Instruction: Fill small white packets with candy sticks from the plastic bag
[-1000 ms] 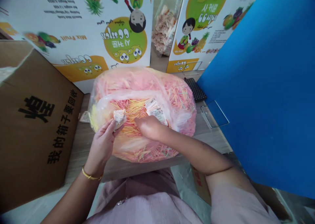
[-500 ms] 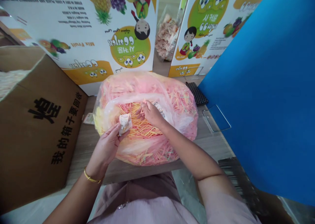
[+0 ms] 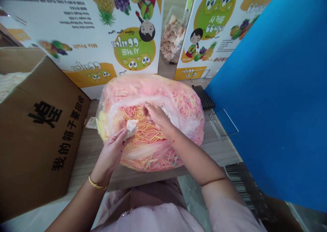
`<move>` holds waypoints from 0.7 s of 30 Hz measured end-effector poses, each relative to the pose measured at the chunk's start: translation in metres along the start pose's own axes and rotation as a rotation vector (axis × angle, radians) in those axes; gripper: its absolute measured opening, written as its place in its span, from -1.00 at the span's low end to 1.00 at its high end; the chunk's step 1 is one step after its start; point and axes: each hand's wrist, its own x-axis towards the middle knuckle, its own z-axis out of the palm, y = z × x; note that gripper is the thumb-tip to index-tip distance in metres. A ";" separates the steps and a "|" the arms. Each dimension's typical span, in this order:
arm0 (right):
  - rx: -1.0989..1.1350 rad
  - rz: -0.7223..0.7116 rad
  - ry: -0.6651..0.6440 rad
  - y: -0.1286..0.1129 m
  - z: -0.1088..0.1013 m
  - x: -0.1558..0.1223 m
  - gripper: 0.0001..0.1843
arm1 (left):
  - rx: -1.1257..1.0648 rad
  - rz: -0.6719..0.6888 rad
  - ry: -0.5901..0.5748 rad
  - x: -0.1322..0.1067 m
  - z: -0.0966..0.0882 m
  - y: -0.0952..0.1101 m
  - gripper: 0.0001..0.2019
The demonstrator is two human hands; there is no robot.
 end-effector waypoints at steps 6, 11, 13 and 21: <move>-0.005 -0.158 -0.032 -0.015 0.007 -0.021 -0.47 | 0.002 0.007 -0.055 -0.001 0.002 0.000 -0.61; -0.089 -0.411 0.147 -0.018 0.027 -0.030 -0.42 | 0.103 0.027 -0.073 -0.005 0.007 -0.001 -0.58; -0.190 -0.448 0.190 -0.013 0.035 -0.031 -0.35 | 0.162 0.046 -0.074 -0.006 0.007 -0.001 -0.56; -0.314 -0.481 0.271 -0.005 0.047 -0.038 -0.28 | 0.287 0.128 -0.077 -0.008 0.008 0.001 -0.61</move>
